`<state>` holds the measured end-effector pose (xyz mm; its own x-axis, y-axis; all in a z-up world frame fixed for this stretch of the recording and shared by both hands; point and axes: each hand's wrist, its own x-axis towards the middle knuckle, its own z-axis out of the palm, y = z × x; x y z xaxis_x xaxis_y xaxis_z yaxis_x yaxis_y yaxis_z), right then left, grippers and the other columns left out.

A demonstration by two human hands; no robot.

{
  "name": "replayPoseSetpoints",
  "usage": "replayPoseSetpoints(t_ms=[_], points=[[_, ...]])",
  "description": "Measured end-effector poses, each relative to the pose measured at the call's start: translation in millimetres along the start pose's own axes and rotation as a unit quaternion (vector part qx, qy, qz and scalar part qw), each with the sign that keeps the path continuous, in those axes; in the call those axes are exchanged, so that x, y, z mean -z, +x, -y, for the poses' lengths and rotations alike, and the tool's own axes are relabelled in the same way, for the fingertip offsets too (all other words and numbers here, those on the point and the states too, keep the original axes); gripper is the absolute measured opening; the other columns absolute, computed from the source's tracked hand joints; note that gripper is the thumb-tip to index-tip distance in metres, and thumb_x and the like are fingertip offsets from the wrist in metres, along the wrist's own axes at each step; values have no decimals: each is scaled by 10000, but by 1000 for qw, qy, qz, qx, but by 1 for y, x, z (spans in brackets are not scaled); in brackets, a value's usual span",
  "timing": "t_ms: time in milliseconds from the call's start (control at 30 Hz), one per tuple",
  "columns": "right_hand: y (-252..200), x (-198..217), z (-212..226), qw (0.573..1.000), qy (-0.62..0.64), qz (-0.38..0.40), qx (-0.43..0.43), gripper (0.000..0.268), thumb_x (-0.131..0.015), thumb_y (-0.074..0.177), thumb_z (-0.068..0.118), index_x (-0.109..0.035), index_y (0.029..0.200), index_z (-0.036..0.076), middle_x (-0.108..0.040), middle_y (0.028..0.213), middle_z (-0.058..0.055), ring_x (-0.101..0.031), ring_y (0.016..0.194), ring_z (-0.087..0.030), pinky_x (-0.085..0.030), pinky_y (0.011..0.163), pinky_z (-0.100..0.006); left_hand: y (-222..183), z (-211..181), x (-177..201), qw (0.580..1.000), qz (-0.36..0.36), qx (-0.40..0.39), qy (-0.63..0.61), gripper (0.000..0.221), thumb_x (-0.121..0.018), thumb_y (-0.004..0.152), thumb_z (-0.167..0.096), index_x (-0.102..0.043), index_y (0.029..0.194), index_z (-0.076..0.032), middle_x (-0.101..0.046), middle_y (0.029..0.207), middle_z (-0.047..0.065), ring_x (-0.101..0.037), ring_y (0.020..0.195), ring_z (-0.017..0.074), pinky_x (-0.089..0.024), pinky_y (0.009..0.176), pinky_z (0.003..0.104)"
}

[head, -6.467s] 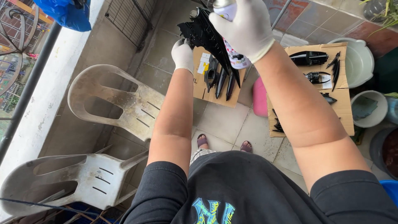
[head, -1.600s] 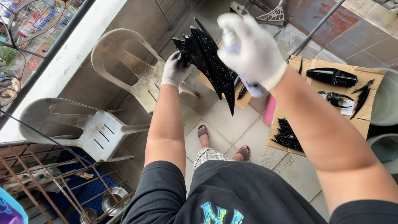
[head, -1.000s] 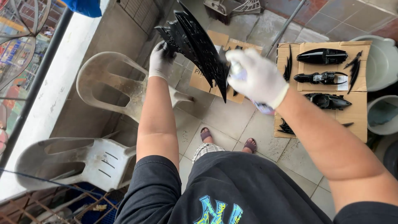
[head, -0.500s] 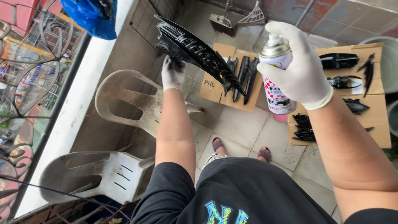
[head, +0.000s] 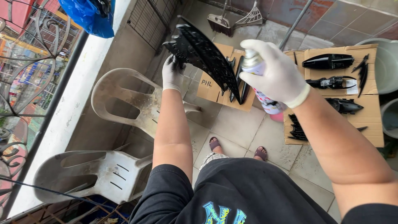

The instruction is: Spray painting various black plastic motorcycle or automotive components laid out on cardboard.

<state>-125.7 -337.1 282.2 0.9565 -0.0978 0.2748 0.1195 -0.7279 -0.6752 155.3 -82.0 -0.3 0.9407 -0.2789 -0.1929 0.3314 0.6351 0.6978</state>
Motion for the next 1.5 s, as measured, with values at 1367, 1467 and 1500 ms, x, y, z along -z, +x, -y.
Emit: replayPoseSetpoints(t_ms=[1367,1467,1500], points=[[-63,-26,-47,995,-87,-12,-50,574,-812,819,278,-607,1355,267,-647,1131,-95,-695,995,-383,-561,845,-491,87,33,58,985,-136,26,-103,309,-479,965,43,-727,1032,-128,-721,998,160,-673,858,338,-464,627,343],[-78,-3,-31,992,-21,3,-125,619,-828,792,257,-615,1373,279,-657,1210,-110,-655,1087,-422,-544,882,-521,60,13,33,987,-123,35,-97,294,-493,964,32,-733,979,-138,-718,923,121,-682,825,315,-462,638,335],[-61,6,-20,992,-21,0,-127,619,-828,792,257,-615,1373,279,-657,1210,-110,-655,1087,-422,-544,882,-521,64,13,35,987,-120,38,-95,294,-493,964,32,-733,979,-138,-718,923,121,-682,825,315,-462,638,335]])
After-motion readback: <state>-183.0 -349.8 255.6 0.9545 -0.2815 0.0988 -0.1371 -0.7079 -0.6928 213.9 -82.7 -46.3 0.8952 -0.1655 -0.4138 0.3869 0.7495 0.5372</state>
